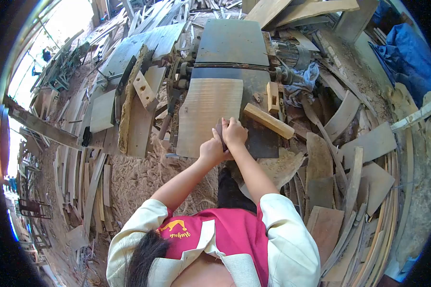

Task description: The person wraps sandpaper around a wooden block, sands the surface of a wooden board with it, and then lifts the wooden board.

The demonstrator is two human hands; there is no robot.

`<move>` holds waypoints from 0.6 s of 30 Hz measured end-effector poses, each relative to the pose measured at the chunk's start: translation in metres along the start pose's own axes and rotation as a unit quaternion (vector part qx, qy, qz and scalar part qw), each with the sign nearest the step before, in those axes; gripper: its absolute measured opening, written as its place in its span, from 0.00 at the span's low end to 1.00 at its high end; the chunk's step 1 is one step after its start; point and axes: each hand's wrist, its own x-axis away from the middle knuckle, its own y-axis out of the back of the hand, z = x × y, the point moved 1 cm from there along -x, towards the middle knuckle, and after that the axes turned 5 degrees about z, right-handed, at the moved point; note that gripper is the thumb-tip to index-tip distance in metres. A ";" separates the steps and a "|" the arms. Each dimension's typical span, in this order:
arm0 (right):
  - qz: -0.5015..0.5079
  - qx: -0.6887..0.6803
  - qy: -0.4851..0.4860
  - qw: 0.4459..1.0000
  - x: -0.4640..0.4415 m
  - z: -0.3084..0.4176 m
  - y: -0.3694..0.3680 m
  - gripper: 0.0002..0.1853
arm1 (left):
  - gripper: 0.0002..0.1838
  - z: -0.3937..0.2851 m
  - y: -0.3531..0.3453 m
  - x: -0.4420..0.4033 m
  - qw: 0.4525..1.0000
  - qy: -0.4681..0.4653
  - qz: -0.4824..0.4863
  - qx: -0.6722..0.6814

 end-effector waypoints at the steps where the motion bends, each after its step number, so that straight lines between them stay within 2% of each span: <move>1: -0.001 -0.003 -0.003 1.000 0.000 0.000 0.000 0.24 | 0.55 -0.002 0.000 -0.001 1.000 -0.007 -0.015 -0.011; 3: -0.081 -0.018 0.042 0.996 -0.001 -0.002 0.000 0.20 | 0.55 -0.004 -0.003 -0.006 1.000 -0.013 -0.006 -0.007; 4: -0.080 -0.016 0.039 0.996 -0.007 -0.004 -0.002 0.20 | 0.54 -0.005 -0.005 -0.009 1.000 -0.024 -0.003 -0.012; 6: -0.138 -0.086 0.107 0.981 -0.019 -0.008 -0.004 0.20 | 0.54 -0.010 -0.011 -0.018 0.999 -0.037 0.005 -0.011; 9: -0.157 -0.076 0.121 0.977 -0.053 -0.006 -0.004 0.22 | 0.55 -0.020 -0.013 -0.045 1.000 -0.004 0.019 -0.004; 15: -0.106 -0.001 0.108 0.988 -0.156 0.003 -0.006 0.22 | 0.54 -0.020 0.000 -0.140 0.999 0.032 0.012 0.014; 17: -0.161 -0.038 0.120 0.979 -0.196 0.006 -0.003 0.22 | 0.53 -0.020 0.009 -0.181 1.000 0.015 0.009 -0.011; 18: -0.121 0.006 0.090 0.989 -0.217 0.007 -0.001 0.22 | 0.53 -0.020 0.012 -0.202 1.000 0.018 0.006 -0.010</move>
